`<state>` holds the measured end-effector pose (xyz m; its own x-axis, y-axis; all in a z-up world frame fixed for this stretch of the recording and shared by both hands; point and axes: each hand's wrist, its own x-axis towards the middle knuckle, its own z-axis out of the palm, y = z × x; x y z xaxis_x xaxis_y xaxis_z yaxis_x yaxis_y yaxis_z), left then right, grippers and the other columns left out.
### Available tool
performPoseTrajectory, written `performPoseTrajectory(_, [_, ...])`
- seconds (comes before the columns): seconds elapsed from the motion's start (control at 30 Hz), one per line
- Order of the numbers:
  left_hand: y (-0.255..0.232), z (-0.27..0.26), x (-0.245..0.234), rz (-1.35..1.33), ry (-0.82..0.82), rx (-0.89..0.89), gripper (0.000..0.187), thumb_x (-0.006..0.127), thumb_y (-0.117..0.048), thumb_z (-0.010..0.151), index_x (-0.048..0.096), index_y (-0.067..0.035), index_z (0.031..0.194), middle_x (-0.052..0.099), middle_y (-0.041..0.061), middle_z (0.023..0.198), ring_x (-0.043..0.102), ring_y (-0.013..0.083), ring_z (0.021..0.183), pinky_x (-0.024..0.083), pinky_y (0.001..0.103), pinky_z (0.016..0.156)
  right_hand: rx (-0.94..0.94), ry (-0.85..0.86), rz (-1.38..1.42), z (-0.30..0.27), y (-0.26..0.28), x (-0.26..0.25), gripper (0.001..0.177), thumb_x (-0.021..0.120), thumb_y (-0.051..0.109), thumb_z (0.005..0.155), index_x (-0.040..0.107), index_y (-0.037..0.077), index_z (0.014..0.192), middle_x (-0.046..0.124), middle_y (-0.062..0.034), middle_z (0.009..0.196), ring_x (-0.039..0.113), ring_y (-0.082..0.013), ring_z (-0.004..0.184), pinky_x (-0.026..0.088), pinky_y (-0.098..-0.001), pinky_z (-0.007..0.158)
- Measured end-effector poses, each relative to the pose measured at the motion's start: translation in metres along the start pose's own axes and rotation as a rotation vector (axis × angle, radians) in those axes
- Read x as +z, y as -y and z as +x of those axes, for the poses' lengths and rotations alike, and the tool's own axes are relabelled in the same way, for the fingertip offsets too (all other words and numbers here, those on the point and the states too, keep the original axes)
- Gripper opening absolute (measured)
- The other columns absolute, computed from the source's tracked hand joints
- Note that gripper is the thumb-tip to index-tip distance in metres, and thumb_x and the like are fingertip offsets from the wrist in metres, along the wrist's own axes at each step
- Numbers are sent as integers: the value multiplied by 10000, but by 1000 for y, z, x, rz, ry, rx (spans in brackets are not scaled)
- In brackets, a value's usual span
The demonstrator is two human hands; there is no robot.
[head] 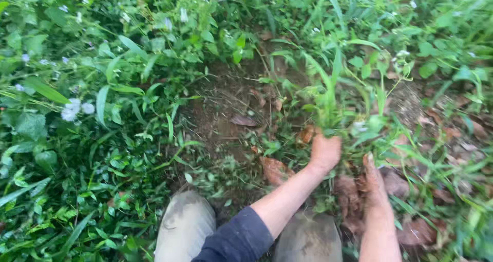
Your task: The person pulls various plants and weeds from the soil by hand in an overgrown outdoor area.
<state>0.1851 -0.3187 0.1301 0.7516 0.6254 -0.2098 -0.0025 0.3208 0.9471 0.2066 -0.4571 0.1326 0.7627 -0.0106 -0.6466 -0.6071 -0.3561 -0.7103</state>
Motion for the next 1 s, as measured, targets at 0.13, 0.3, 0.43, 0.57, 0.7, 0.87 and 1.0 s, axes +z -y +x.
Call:
performPoseTrajectory(0.13, [12,-20,37,-300,369,-96,359,609,-85,982,584,15,1325,693,141,1163,649,240,1030,532,396,920,-394,348,-115,-29,11,-89,637,808,345,847,646,16,1368,726,-117,1174,665,-152,947,533,-320,779])
performPoseTrajectory(0.3, [-44,-48,42,-65,865,-242,576,651,-168,966,465,-61,1500,634,116,1366,611,226,1203,514,371,1012,-305,197,-271,-96,42,-112,491,790,245,831,703,3,1249,695,-136,840,544,-167,554,411,-379,493])
performPoseTrajectory(0.43, [-128,-66,6,360,1075,38,745,708,-193,941,329,-88,1573,528,172,1501,525,252,1335,460,390,1084,-392,124,-28,-121,68,-135,473,726,83,835,647,35,1299,679,-81,881,585,-188,592,439,-385,510])
performPoseTrajectory(0.57, [-158,-97,-31,665,992,100,754,699,-313,862,410,-104,1527,548,178,1505,610,293,1299,482,395,1069,-685,-51,82,-113,82,-206,587,733,-15,796,570,23,1358,712,-37,1171,692,-136,1010,572,-331,903])
performPoseTrajectory(0.7, [-109,-155,-40,1156,1046,-105,504,729,-457,910,676,-101,1264,646,177,1298,604,322,1238,456,397,1066,-794,-368,36,-130,107,-270,752,804,43,825,369,-8,1437,636,-73,1334,654,-181,1216,526,-362,1066])
performPoseTrajectory(0.87, [-68,-189,18,629,1130,165,259,629,-265,969,745,-57,1071,746,153,1012,719,314,950,553,402,860,-907,-571,-475,-187,140,-312,574,810,141,876,539,-33,1351,706,-146,1253,687,-235,1141,546,-373,1026])
performPoseTrajectory(1.0, [-67,-260,108,419,962,201,240,636,-245,988,748,-73,1114,726,165,1037,696,330,971,547,421,864,-821,-575,-628,-210,141,-334,478,774,211,880,597,-13,1264,738,-141,1148,699,-254,1008,563,-383,933])
